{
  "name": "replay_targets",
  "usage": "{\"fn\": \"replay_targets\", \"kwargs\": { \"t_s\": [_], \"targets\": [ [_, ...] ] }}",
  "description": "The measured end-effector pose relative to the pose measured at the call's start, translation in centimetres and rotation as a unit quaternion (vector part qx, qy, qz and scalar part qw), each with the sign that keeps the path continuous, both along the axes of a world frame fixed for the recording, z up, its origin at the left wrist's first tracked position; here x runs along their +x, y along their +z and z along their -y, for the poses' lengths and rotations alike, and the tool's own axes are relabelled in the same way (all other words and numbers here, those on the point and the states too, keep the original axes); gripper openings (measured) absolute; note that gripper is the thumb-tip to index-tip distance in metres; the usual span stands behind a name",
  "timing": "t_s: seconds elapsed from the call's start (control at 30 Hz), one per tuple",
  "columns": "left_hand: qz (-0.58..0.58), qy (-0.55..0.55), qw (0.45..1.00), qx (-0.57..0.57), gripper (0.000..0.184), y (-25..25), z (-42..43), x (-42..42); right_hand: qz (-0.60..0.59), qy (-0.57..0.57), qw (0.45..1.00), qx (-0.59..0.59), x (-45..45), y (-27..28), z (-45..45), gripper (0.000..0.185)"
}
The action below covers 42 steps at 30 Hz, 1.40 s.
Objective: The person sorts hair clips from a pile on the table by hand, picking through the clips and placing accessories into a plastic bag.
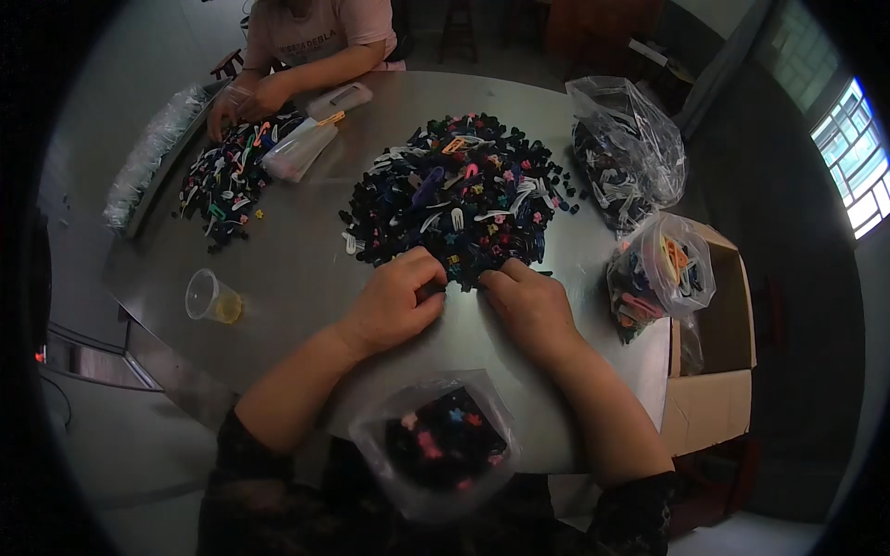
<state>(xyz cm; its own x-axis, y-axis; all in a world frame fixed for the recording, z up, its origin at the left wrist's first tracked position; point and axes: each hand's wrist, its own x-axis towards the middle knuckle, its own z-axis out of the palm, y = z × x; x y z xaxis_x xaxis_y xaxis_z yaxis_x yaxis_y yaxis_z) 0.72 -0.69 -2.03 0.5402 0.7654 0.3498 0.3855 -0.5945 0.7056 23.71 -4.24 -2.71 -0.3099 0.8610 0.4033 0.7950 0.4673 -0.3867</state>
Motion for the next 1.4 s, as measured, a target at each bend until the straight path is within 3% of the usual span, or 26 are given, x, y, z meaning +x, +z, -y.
{"fn": "replay_targets", "kwargs": {
  "t_s": [0.13,0.2,0.27,0.37,0.53,0.6,0.63,0.7,0.9,1.1,1.23,1.3,1.4],
  "targets": [
    [0.042,-0.016,0.996,-0.073,0.016,-0.4,0.3,0.4,-0.044,0.002,0.999,0.001,-0.1,0.3,0.1,0.017],
    [0.056,-0.003,0.991,-0.12,0.018,-0.6,0.6,0.6,-0.179,0.024,0.982,-0.062,-0.5,1.4,0.4,0.02],
    [0.173,-0.05,0.937,-0.299,0.021,-0.7,0.9,0.9,-0.192,0.042,0.979,-0.058,-0.8,1.7,0.7,0.021],
    [0.204,-0.11,0.895,-0.381,0.024,-0.2,0.8,0.8,-0.203,0.076,0.975,-0.04,-1.2,1.5,0.9,0.022],
    [0.234,-0.082,0.865,-0.435,0.023,-0.2,0.4,0.7,-0.237,0.112,0.964,-0.037,-1.0,1.3,0.7,0.022],
    [0.24,-0.076,0.856,-0.452,0.022,0.2,0.3,0.5,-0.407,0.063,0.889,-0.2,-0.7,1.6,0.8,0.023],
    [0.245,-0.072,0.852,-0.457,0.021,0.3,0.4,0.4,-0.406,0.061,0.89,-0.198,-0.4,1.7,0.7,0.023],
    [0.252,-0.071,0.847,-0.463,0.02,0.4,0.4,0.4,-0.512,0.064,0.813,-0.269,0.2,1.7,0.8,0.024],
    [0.225,-0.055,0.865,-0.445,0.025,0.8,0.1,-0.1,-0.601,0.105,0.752,-0.247,1.5,4.7,2.2,0.019],
    [0.268,-0.027,0.858,-0.437,0.023,0.4,-0.3,-0.3,-0.592,0.144,0.77,-0.19,0.8,8.2,4.9,0.015],
    [0.276,-0.004,0.857,-0.436,0.023,0.6,0.0,-0.3,-0.487,0.226,0.83,-0.15,0.0,11.0,6.5,0.017],
    [0.263,0.004,0.865,-0.428,0.022,0.8,0.0,-0.2,-0.327,0.187,0.925,-0.052,-0.1,11.3,6.4,0.019],
    [0.23,-0.001,0.883,-0.409,0.018,0.7,0.2,-0.2,-0.281,0.001,0.957,-0.07,0.6,8.6,4.0,0.014]
  ]
}}
